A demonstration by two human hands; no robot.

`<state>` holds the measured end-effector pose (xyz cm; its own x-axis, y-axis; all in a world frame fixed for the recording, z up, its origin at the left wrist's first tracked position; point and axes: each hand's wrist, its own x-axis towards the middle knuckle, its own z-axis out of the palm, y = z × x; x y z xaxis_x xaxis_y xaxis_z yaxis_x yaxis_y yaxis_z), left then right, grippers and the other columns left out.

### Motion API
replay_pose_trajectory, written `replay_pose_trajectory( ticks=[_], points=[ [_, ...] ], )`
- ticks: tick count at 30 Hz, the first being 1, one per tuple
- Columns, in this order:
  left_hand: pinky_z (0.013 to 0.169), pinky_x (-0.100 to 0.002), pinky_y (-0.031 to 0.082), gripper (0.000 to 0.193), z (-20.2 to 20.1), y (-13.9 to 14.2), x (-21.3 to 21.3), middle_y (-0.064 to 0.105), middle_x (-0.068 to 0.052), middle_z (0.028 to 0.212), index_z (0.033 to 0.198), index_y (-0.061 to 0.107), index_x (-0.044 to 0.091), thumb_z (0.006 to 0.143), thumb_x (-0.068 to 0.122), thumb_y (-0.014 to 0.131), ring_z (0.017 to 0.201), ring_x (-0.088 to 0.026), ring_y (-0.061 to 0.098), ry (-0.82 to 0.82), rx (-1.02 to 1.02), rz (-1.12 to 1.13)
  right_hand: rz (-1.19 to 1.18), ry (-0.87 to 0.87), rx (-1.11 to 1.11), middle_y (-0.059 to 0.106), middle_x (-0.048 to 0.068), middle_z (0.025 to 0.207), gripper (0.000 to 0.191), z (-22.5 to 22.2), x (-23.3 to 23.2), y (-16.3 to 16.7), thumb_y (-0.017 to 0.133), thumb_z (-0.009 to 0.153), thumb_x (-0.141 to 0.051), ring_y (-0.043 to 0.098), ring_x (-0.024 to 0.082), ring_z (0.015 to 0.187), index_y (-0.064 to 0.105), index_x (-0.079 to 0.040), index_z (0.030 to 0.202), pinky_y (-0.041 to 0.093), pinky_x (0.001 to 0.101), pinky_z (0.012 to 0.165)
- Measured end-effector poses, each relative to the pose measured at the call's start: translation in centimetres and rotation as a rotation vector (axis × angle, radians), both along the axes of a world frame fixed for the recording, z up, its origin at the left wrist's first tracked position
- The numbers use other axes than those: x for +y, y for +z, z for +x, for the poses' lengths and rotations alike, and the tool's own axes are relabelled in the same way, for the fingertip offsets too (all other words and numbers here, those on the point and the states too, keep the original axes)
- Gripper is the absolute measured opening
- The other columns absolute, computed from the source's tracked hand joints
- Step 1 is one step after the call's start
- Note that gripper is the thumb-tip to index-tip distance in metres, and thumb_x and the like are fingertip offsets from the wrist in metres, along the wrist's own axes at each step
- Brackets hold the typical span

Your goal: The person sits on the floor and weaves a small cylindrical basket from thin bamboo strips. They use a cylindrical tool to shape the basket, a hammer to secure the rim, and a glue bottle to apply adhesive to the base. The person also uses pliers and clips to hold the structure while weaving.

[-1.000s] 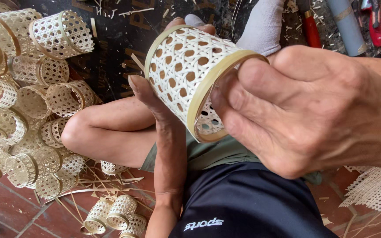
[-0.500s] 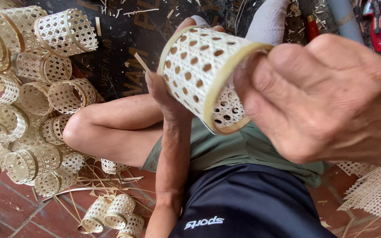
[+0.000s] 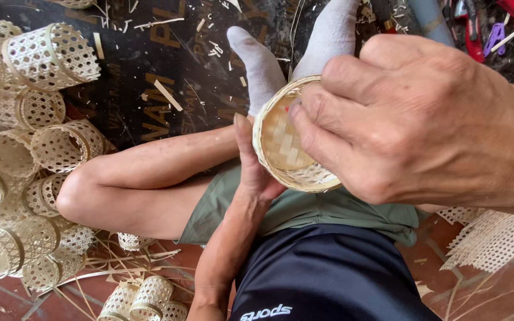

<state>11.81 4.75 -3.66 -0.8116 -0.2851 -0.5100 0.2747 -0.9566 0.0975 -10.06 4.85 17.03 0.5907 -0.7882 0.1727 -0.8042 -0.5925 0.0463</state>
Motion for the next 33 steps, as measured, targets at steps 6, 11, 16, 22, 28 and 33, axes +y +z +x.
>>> replay_pose_trajectory(
  ticks=[6, 11, 16, 22, 28, 33],
  points=[
    [0.119, -0.051, 0.042, 0.106, 0.3, -0.5, 2.4, 0.05, -0.01, 0.157, 0.16, 0.04, 0.015, 0.083, 0.087, 0.052, 0.142, -0.028, 0.051, -0.065, 0.081, 0.209, 0.222, 0.004, 0.004, 0.06, 0.006, 0.078, 0.023, 0.3, 0.7, -1.2, 0.066, 0.076, -0.024, 0.062, 0.022, 0.078, 0.063, -0.002, 0.078, 0.053, 0.0352, 0.067],
    [0.119, -0.052, 0.041, 0.109, 0.2, -1.3, 3.6, 0.049, -0.01, 0.157, 0.16, 0.041, 0.015, 0.081, 0.089, 0.054, 0.142, -0.029, 0.051, -0.119, 0.104, 0.254, 0.202, 0.042, 0.059, 0.06, 0.007, 0.079, 0.027, -0.2, 1.8, -2.8, 0.063, 0.081, -0.027, 0.062, 0.02, 0.075, 0.061, -0.001, 0.084, 0.055, 0.0339, 0.067],
    [0.12, -0.052, 0.04, 0.113, -0.3, -1.8, 4.0, 0.048, -0.009, 0.158, 0.16, 0.04, 0.015, 0.077, 0.091, 0.054, 0.144, -0.028, 0.049, -0.154, 0.126, 0.259, 0.354, 0.002, 0.055, 0.06, 0.007, 0.076, 0.02, -0.2, 1.2, -2.5, 0.067, 0.075, -0.022, 0.064, 0.022, 0.076, 0.06, -0.003, 0.078, 0.055, 0.0357, 0.062],
    [0.122, -0.051, 0.039, 0.118, -0.3, -2.5, 3.7, 0.049, -0.008, 0.16, 0.161, 0.039, 0.014, 0.074, 0.091, 0.057, 0.146, -0.027, 0.047, -0.133, 0.219, 0.163, 0.319, -0.103, -0.137, 0.06, 0.006, 0.078, 0.027, -1.9, 2.4, -2.5, 0.074, 0.078, -0.026, 0.062, 0.022, 0.075, 0.068, -0.001, 0.088, 0.053, 0.0366, 0.061],
    [0.124, -0.052, 0.037, 0.111, -0.3, -2.0, -2.1, 0.049, -0.012, 0.156, 0.161, 0.035, 0.002, 0.081, 0.06, 0.083, 0.142, -0.026, 0.05, 0.055, 0.038, -0.257, 0.286, -0.363, -0.729, 0.063, 0.008, 0.091, 0.034, -5.8, 7.1, -6.9, 0.076, 0.084, -0.027, 0.063, 0.021, 0.08, 0.068, 0.001, 0.102, 0.051, 0.0355, 0.067],
    [0.11, -0.05, 0.048, 0.131, 0.9, 1.0, -7.5, 0.045, -0.012, 0.155, 0.162, 0.021, 0.004, 0.063, 0.038, 0.1, 0.131, -0.029, 0.054, 0.21, -0.218, -0.752, 0.499, -0.708, -1.663, 0.064, 0.01, 0.098, 0.034, 3.5, -1.9, -11.9, 0.076, 0.088, -0.025, 0.064, 0.019, 0.085, 0.067, 0.002, 0.107, 0.052, 0.032, 0.073]
  ],
)
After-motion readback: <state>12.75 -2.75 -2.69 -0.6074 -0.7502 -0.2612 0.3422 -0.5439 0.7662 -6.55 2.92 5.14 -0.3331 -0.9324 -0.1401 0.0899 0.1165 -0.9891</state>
